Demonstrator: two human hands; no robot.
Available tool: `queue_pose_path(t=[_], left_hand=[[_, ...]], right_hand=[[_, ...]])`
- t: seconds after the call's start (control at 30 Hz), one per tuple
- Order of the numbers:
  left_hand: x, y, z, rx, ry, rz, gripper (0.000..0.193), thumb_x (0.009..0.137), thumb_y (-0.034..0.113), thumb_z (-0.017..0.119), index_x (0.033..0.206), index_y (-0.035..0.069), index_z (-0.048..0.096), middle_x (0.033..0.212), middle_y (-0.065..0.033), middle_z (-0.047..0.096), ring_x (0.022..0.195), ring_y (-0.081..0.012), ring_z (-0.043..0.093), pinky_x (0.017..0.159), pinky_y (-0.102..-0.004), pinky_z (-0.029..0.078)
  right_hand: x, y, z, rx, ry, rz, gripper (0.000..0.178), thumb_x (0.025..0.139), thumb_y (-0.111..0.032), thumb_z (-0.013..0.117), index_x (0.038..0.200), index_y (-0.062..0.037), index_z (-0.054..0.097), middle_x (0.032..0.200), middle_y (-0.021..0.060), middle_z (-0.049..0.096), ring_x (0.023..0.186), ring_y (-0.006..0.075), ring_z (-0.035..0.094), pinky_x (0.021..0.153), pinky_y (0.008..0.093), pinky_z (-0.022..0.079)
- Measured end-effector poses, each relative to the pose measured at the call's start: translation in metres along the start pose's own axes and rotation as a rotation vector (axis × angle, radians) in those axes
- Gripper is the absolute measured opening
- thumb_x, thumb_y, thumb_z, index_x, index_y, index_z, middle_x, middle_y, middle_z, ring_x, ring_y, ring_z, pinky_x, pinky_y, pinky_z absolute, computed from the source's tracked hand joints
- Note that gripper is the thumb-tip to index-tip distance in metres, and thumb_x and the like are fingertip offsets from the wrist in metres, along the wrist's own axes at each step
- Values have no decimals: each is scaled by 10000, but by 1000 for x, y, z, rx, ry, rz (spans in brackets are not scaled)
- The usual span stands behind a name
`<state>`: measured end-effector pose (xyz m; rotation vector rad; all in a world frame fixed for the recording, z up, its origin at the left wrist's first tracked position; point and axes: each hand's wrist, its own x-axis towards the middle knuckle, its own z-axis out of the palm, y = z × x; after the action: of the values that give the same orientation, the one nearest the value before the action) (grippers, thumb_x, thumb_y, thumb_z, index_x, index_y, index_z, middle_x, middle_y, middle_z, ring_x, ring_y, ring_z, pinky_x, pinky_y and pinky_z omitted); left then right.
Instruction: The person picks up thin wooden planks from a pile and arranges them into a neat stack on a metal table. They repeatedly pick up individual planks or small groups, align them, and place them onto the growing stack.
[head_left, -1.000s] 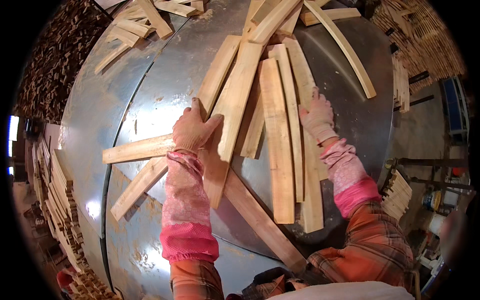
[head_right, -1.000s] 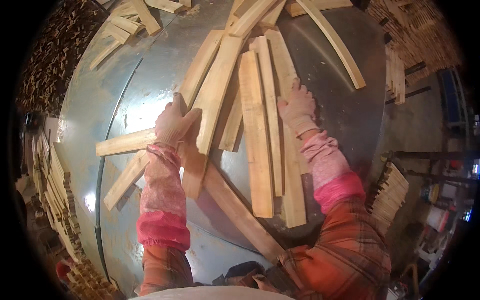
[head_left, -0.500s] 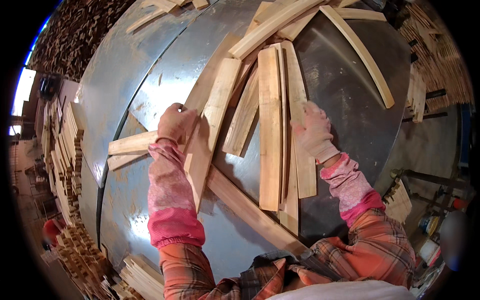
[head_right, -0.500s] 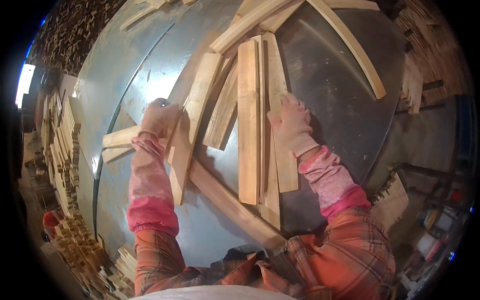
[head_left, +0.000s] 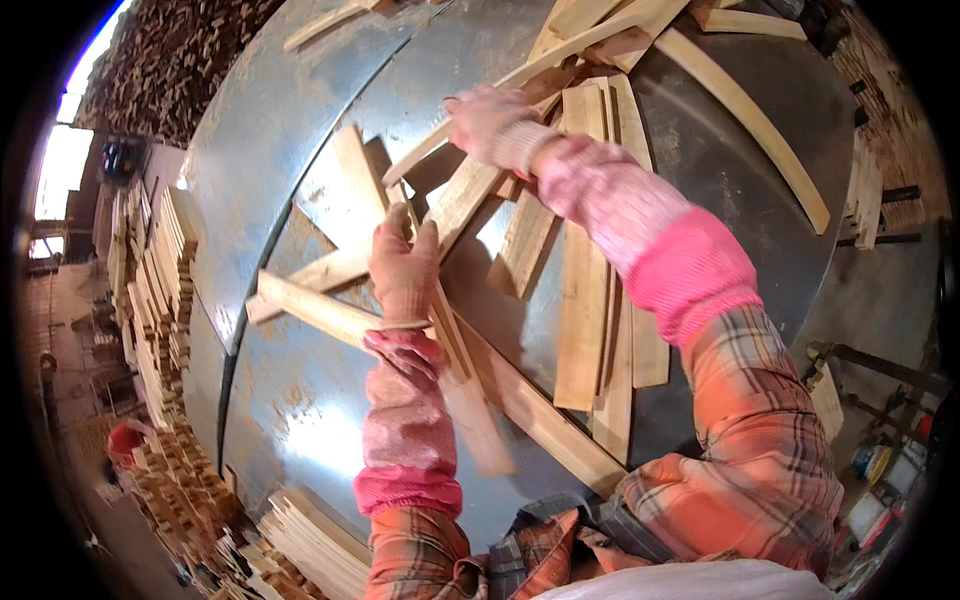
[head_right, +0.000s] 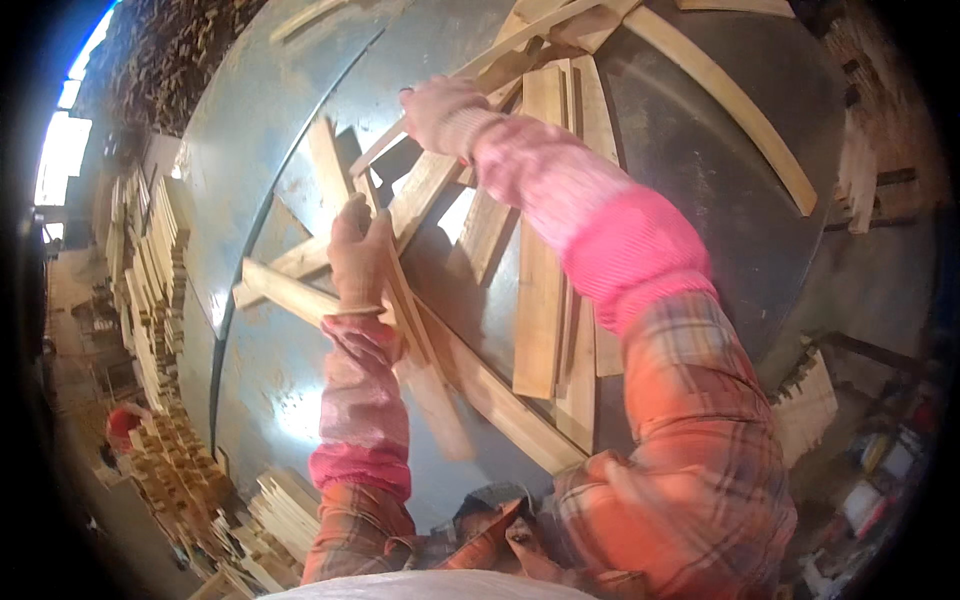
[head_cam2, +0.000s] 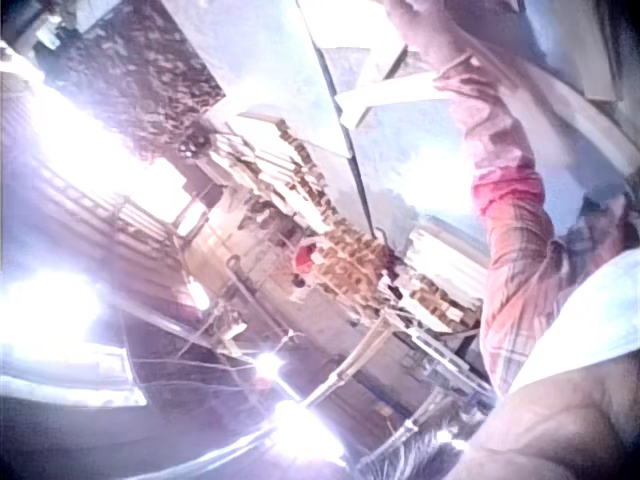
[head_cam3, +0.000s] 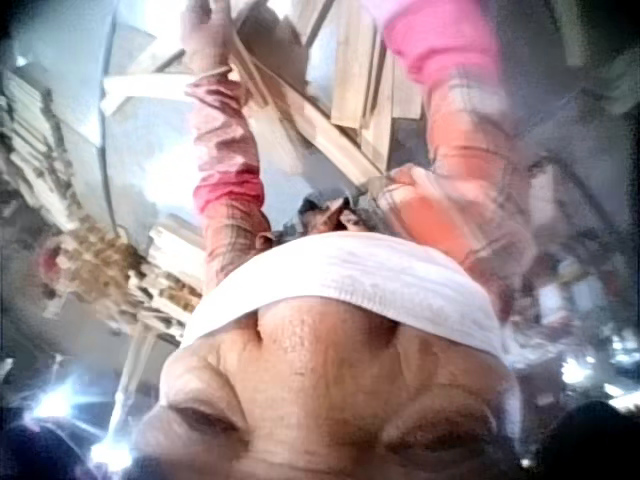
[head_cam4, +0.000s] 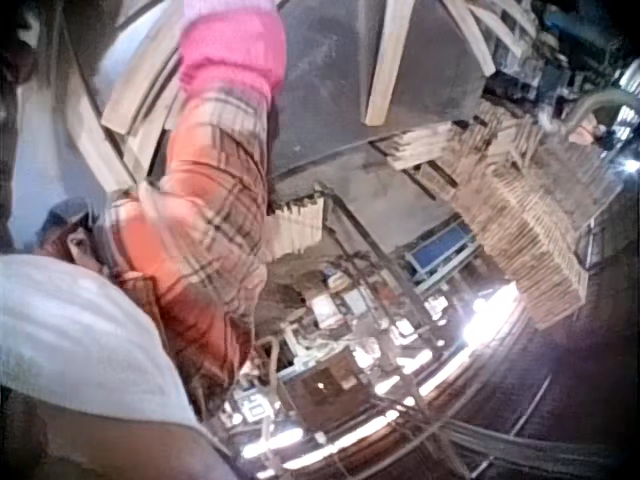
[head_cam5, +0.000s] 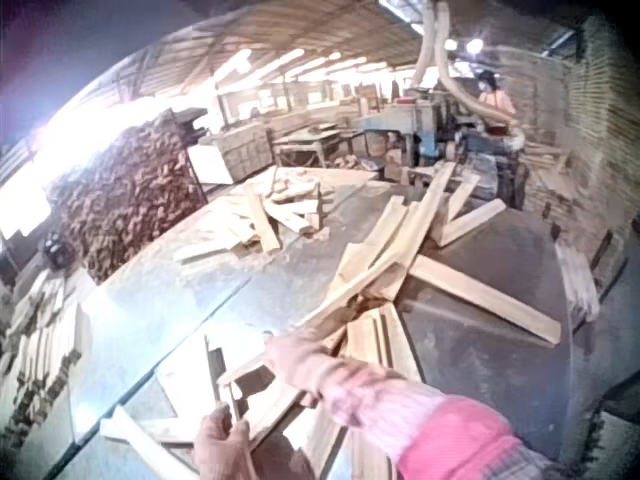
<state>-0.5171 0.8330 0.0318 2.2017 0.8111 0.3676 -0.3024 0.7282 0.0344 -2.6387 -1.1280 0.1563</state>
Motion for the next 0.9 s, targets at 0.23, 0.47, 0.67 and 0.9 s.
queue_pose_path(t=[0.23,0.47,0.67,0.9], left_hand=[[34,-3,24,-555,173,215,399,903,20,726,1295,6,651,1122,-52,640,1011,-122,605,913,-280,511],[111,68,26,-182,-131,133,464,896,284,714,1263,1,692,1152,-173,755,1062,-260,719,949,-343,532],[88,79,108,616,-394,297,593,890,445,687,1243,-30,664,1191,-286,698,1135,-384,682,995,-453,522],[45,17,127,308,-363,244,581,903,402,693,1345,36,605,1225,-193,692,1188,-401,644,989,-470,523]], right_hand=[[35,3,-2,-158,-325,90,706,864,-722,649,1069,-62,791,1089,190,760,1130,340,705,990,475,522],[-103,8,-10,-60,-363,-57,512,816,-365,795,1133,16,665,1059,192,728,1016,337,728,882,435,573],[-205,1,-25,-149,-494,-269,555,815,-466,774,1091,-17,598,996,168,705,974,352,711,842,448,518],[-87,47,-45,193,-233,-141,543,954,-413,614,1331,-23,621,1111,203,722,1102,386,668,932,479,527]])
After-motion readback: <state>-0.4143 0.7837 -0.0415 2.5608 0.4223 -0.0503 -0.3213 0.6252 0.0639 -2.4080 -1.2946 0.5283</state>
